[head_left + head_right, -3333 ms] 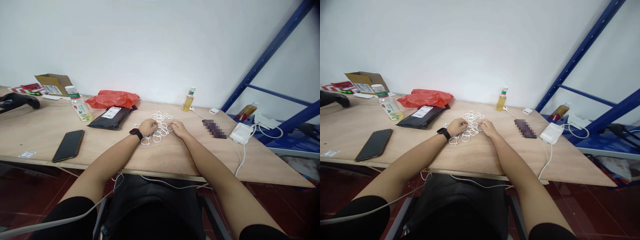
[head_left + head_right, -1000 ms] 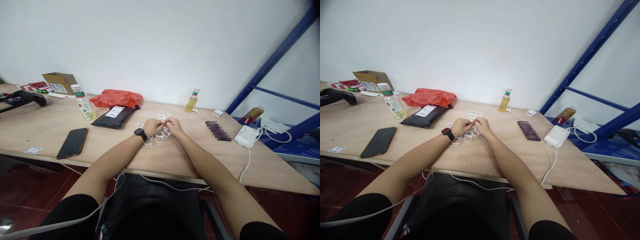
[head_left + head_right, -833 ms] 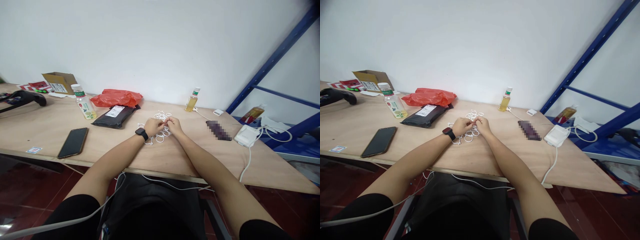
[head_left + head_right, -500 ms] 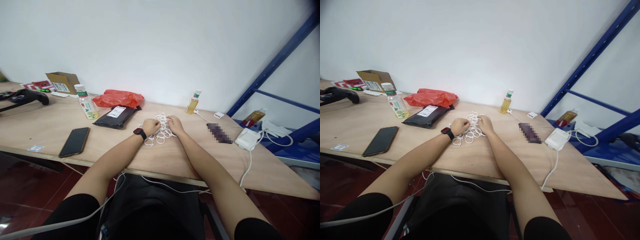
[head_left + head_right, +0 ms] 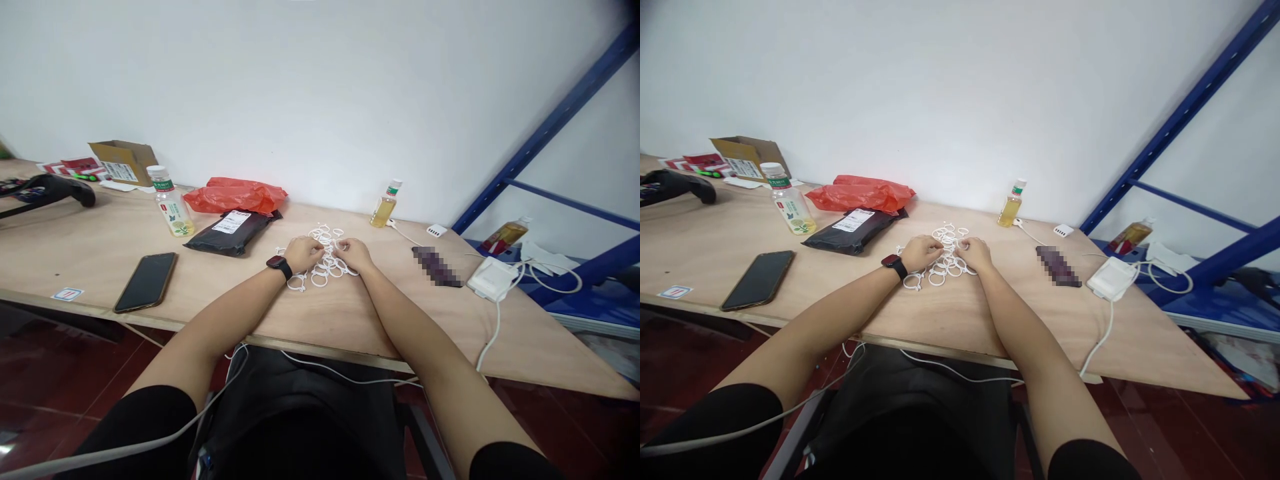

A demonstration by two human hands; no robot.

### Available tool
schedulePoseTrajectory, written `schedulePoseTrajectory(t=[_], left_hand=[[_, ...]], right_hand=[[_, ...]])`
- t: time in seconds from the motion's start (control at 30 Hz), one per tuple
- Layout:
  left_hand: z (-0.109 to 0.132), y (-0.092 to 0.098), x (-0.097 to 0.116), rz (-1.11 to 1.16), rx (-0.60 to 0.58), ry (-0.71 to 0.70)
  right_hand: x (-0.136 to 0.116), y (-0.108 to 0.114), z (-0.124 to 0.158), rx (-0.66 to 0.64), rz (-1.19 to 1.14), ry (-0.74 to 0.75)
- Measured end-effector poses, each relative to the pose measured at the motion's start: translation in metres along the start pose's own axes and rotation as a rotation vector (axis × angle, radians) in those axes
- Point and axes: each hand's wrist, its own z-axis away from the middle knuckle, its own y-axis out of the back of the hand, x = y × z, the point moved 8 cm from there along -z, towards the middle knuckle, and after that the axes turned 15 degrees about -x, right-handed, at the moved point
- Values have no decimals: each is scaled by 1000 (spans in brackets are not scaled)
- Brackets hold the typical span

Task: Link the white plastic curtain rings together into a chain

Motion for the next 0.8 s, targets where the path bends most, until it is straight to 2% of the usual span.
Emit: schedulePoseTrajectory(t=[0.07,0.17,0.27,0.37,0.57,0.67,0.8], left_hand=[[0,1,1,7,15,-2],[1,4,-1,78,59,17],[1,5,-6,246,115,52],[0,3,-11,429,148,53],[-4,-3,-29,820,226,120],[-6,-2,-39,877,267,167],[-5,2,-52,909,314,211]], right_hand=[[-7,9,6,81,-47,32],[-28,20,19,166,-106,186],[-54,20,31,145,-63,378],[-71,16,39,105,18,498],[-81,14,44,77,92,533],[-83,15,47,58,63,568],[-67,23,41,131,-9,452]])
